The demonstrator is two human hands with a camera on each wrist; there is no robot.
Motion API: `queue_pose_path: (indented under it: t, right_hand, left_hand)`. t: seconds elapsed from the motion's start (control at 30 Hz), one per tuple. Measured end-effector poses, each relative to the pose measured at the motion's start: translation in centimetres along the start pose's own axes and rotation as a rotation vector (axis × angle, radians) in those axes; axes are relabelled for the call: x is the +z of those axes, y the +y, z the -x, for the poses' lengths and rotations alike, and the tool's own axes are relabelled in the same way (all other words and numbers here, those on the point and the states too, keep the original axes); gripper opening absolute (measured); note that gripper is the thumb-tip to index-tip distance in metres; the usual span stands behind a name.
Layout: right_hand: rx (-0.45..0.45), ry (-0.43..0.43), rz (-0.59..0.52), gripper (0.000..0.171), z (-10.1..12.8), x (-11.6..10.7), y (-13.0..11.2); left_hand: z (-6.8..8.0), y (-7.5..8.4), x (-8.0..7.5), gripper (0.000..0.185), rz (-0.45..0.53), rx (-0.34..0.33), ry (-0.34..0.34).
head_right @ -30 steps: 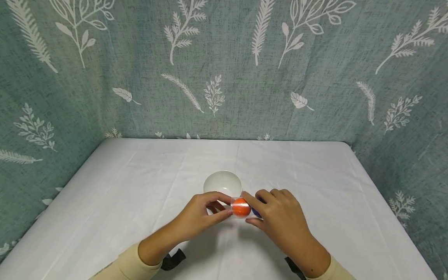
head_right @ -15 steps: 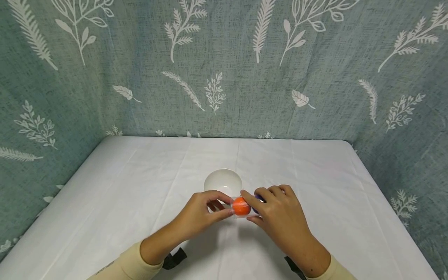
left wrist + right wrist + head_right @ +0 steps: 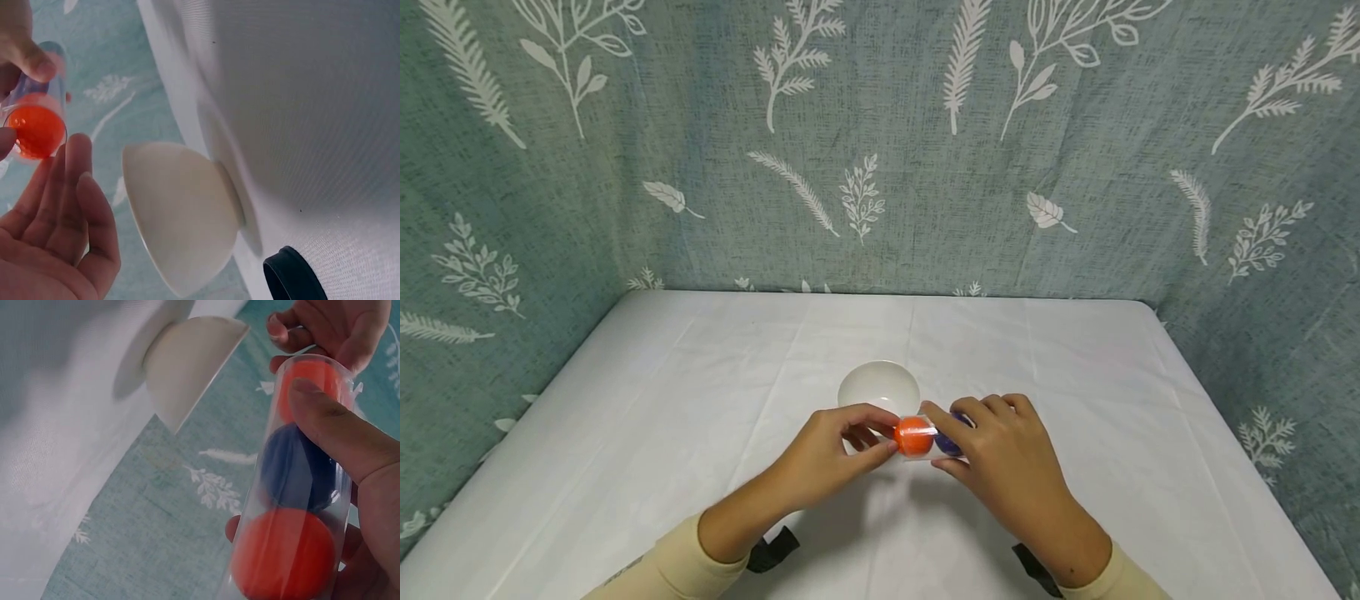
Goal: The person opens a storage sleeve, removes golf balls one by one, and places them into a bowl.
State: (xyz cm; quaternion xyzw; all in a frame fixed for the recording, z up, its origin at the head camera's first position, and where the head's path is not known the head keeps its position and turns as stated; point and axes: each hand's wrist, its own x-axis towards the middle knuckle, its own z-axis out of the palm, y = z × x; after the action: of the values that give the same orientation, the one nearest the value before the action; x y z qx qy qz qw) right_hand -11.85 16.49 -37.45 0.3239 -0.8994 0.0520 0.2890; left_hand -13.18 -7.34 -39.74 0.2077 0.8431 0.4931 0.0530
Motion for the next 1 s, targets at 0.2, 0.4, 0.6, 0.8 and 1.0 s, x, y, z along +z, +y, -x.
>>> queue_pose_path:
  t: [0.2,0.4,0.6,0.8,1.0]
  right_hand:
    - [0.017,-0.033,-0.01,0.068,0.08,0.11,0.15]
    - [0.006,-0.03,-0.012,0.071,0.06,0.09,0.2]
    - [0.023,-0.067,-0.012,0.07,-0.12,-0.03,0.04]
    - [0.047,-0.085,-0.04,0.069,-0.09,-0.13,0.05]
    - [0.054,-0.083,-0.052,0.07,-0.13,-0.19,0.07]
  left_hand:
    - [-0.01,-0.05,-0.14,0.029,0.027,-0.022,-0.021]
    - [-0.02,-0.1,-0.16,0.035,0.053,-0.02,-0.028]
    - [0.0,0.01,-0.28,0.041,0.053,-0.023,-0.024]
    - [-0.02,0.18,-0.47,0.045,0.037,-0.026,-0.025]
    - [-0.03,0.19,-0.59,0.043,0.044,-0.011,-0.024]
